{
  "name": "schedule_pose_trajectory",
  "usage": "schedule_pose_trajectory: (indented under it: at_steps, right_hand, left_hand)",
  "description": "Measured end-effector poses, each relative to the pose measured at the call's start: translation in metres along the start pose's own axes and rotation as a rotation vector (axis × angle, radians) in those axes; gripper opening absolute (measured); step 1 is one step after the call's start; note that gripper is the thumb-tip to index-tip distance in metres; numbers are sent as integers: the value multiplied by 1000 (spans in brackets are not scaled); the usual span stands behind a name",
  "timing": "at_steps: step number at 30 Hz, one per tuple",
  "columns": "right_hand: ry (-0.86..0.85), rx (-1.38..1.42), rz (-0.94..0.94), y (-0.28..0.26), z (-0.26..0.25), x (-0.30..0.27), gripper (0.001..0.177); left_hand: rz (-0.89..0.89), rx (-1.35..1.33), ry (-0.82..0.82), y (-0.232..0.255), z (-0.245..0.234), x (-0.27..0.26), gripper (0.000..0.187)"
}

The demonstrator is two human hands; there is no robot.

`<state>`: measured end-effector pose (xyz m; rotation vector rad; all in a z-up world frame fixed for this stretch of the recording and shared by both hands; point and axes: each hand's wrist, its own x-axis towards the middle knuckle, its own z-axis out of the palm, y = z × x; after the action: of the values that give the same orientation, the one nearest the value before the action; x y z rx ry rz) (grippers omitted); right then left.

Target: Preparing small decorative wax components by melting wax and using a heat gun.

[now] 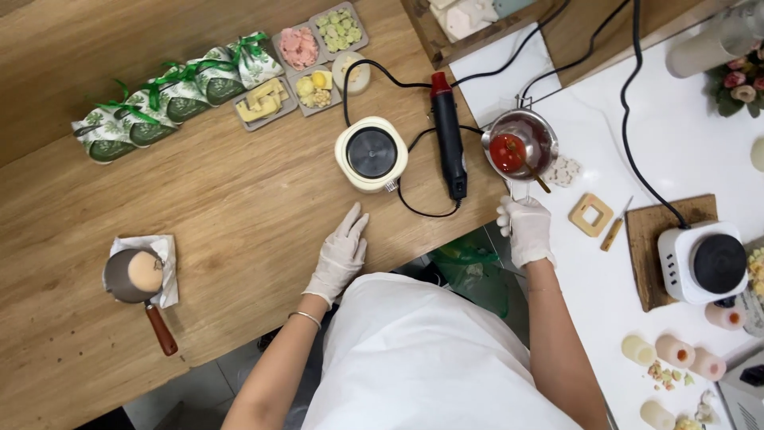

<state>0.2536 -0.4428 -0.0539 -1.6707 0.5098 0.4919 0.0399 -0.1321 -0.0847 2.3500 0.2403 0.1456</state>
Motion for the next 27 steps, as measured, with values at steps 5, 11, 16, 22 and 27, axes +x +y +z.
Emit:
schedule_pose_trajectory:
  at_steps: [5, 11, 16, 22, 27]
  right_hand:
    - [29, -149, 0, -24, 20, -47, 20]
    - [-58, -157, -32, -73, 58, -115, 24]
    - [-158, -254, -69, -91, 102, -134, 25]
    - [-310, -326, -28, -83, 146, -138, 24]
    - [-392, -313, 21, -60, 154, -135, 27]
  left_hand:
    - [29, 149, 14, -5, 11, -4, 52]
    - [84, 136, 75, -9, 14, -4, 47]
    - [105, 136, 100, -14, 21, -4, 46]
    - [112, 136, 115, -19, 24, -4, 47]
    - [120, 113, 104, -19, 23, -4, 48]
